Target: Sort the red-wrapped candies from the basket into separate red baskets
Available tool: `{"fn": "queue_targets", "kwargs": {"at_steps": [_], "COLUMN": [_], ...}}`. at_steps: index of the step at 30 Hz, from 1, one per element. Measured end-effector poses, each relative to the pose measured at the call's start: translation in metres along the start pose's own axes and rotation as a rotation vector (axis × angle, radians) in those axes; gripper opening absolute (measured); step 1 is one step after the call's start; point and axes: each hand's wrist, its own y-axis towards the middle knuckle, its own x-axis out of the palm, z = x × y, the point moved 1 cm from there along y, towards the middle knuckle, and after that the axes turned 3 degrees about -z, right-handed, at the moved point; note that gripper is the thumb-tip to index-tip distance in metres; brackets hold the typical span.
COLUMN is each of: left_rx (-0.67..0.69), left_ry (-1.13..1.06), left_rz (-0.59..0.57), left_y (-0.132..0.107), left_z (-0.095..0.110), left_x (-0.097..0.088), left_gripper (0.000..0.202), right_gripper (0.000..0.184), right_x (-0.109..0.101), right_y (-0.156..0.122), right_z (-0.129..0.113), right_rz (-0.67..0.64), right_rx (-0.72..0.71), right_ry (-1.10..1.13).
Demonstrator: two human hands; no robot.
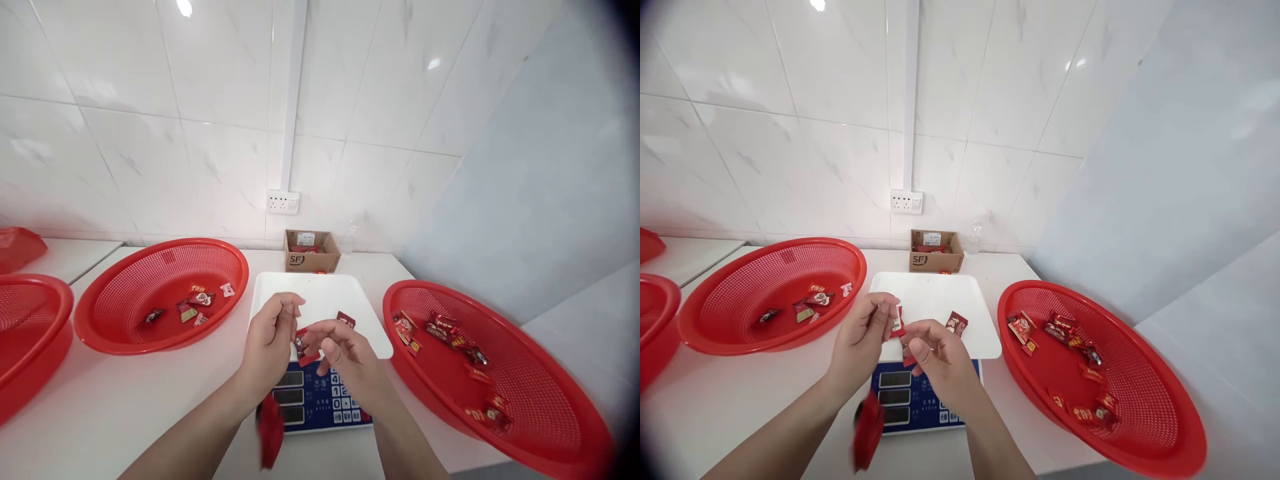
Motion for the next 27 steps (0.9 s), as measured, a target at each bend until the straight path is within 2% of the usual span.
{"fn": "queue_targets", "kwargs": {"at_steps": [2,4,6,7,8,10,11,13,16,19,22,25,27], "left_rx": [0.12,0.178,0.182,0.125,0.027,-0.346,-0.491,-0.681,-0.723,-0.725,-0.735,-0.708,-0.659], "left_ry": [0.099,0.143,0.162,0.213,0.277,0.421,0.457,0.522,0.547,0.427,0.26,0.103,-0.011], "left_rz": [0.085,0.124,0.139,0.081,-0.039,-0.382,-0.547,-0.732,-0.788,-0.846,-0.837,-0.733,-0.645], "left_y": [-0.003,-0.015,-0.037,-0.051,-0.065,-0.093,-0.104,-0.121,-0.129,-0.129,-0.124,-0.108,-0.092], "left_z": [-0.004,-0.008,-0.011,-0.013,-0.015,-0.024,-0.03,-0.042,-0.053,-0.051,-0.038,-0.021,-0.01], "left_x": [-0.007,-0.028,-0.057,-0.071,-0.082,-0.094,-0.094,-0.087,-0.068,-0.055,-0.053,-0.051,-0.043], "left_gripper": [0.019,0.016,0.013,0.014,0.015,0.016,0.019,0.028,0.024,0.017,0.015,0.014,0.017], "right_gripper": [0.039,0.034,0.028,0.027,0.027,0.027,0.032,0.039,0.039,0.032,0.027,0.025,0.03], "right_x": [0.002,-0.005,-0.015,-0.02,-0.022,-0.018,-0.012,0.006,0.029,0.035,0.029,0.019,0.011], "right_y": [-0.008,-0.023,-0.044,-0.055,-0.066,-0.083,-0.088,-0.09,-0.081,-0.073,-0.073,-0.072,-0.067], "right_z": [-0.001,-0.001,0.006,0.013,0.022,0.042,0.051,0.064,0.069,0.064,0.057,0.048,0.038], "right_rz": [0.028,0.023,-0.115,-0.232,-0.349,-0.483,-0.512,-0.535,-0.562,-0.563,-0.537,-0.427,-0.314], "right_rx": [-0.012,0.029,0.135,0.213,0.309,0.479,0.527,0.521,0.447,0.394,0.382,0.337,0.264], "right_ry": [-0.027,-0.149,-0.255,-0.27,-0.251,-0.198,-0.209,-0.248,-0.231,-0.256,-0.276,-0.176,-0.114]}}
